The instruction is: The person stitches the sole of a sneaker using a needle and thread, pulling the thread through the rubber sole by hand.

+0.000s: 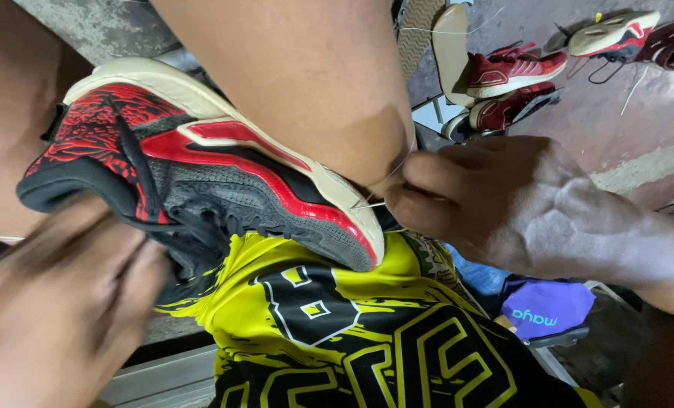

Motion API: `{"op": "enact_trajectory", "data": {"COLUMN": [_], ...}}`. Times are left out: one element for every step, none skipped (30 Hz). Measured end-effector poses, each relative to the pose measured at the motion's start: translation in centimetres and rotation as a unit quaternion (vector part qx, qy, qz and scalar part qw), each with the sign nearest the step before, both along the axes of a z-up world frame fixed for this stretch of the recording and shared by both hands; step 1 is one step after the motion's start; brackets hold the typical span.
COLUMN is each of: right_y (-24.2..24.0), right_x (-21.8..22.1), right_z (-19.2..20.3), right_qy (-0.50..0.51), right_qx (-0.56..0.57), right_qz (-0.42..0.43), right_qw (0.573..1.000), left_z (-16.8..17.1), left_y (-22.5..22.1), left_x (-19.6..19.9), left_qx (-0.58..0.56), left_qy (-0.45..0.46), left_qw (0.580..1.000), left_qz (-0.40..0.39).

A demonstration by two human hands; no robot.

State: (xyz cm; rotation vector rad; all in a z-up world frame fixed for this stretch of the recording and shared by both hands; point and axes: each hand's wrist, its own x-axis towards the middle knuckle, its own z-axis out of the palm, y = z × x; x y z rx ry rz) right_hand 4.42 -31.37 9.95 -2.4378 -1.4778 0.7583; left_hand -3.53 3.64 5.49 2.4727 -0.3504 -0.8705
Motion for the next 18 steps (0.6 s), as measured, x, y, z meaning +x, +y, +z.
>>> {"op": "enact_trajectory", "data": {"right_y": [-0.1,-0.2,-0.3,-0.3,-0.1,0.1,0.0,-0.3,-0.5,-0.8,-1.0,-1.2,-1.4,-1.6,-1.5,-1.2,-0.7,-0.4], "right_x": [0.0,0.1,0.2,0.2,0.1,0.0,-0.2,-0.1,-0.3,-0.5,-0.6,-0.6,-0.5,-0.3,0.1,0.2,0.5,0.7], "right_z": [0.1,0.1,0.1,0.1,0.1,0.2,0.3,0.0,-0.4,-1.0,-1.6,-2.2,-2.6,-3.0,-3.4,-3.4,-3.4,-3.2], "right_qy": [0.006,0.013,0.02,0.028,0.024,0.02,0.02,0.07,0.122,0.174,0.217,0.259,0.301,0.412,0.514,0.604,0.601,0.598], "right_qx": [0.017,0.027,0.038,0.05,0.046,0.043,0.041,0.04,0.035,0.029,0.066,0.103,0.139,0.043,-0.052,-0.147,-0.163,-0.18], "right_qz": [-0.002,-0.001,0.004,0.008,0.003,-0.003,-0.011,-0.047,-0.09,-0.132,-0.149,-0.165,-0.181,-0.224,-0.257,-0.283,-0.285,-0.288], "right_qw": [1.0,1.0,0.999,0.998,0.999,0.999,0.999,0.996,0.988,0.975,0.962,0.946,0.926,0.882,0.816,0.73,0.728,0.726], "left_z": [1.0,1.9,2.7,3.2,3.4,3.7,3.9,3.8,3.4,2.9,2.4,1.9,1.6,1.3,1.2,1.2,1.1,1.1], "left_y": [-0.7,-1.7,-2.9,-4.2,-5.6,-6.8,-8.0,-9.1,-9.9,-10.4,-10.7,-10.8,-11.0,-11.0,-10.9,-10.6,-10.5,-10.4], "left_x": [0.2,0.5,0.7,1.0,1.4,1.7,2.1,2.3,2.6,2.7,2.8,2.8,2.7,2.6,2.3,2.0,2.0,2.0], "left_qx": [-0.034,-0.071,-0.108,-0.151,-0.193,-0.23,-0.234,-0.241,-0.249,-0.246,-0.244,-0.241,-0.24,-0.241,-0.24,-0.239,-0.241,-0.242], "left_qy": [-0.033,-0.068,-0.103,-0.119,-0.144,-0.17,-0.182,-0.195,-0.201,-0.191,-0.182,-0.173,-0.161,-0.151,-0.14,-0.128,-0.134,-0.14], "left_qw": [0.999,0.995,0.988,0.981,0.97,0.958,0.955,0.951,0.947,0.95,0.953,0.955,0.957,0.958,0.96,0.962,0.961,0.96], "left_qz": [0.015,0.032,0.046,0.038,0.03,0.02,0.018,0.017,0.011,0.013,0.014,0.015,0.017,0.02,0.027,0.033,0.032,0.031]}}
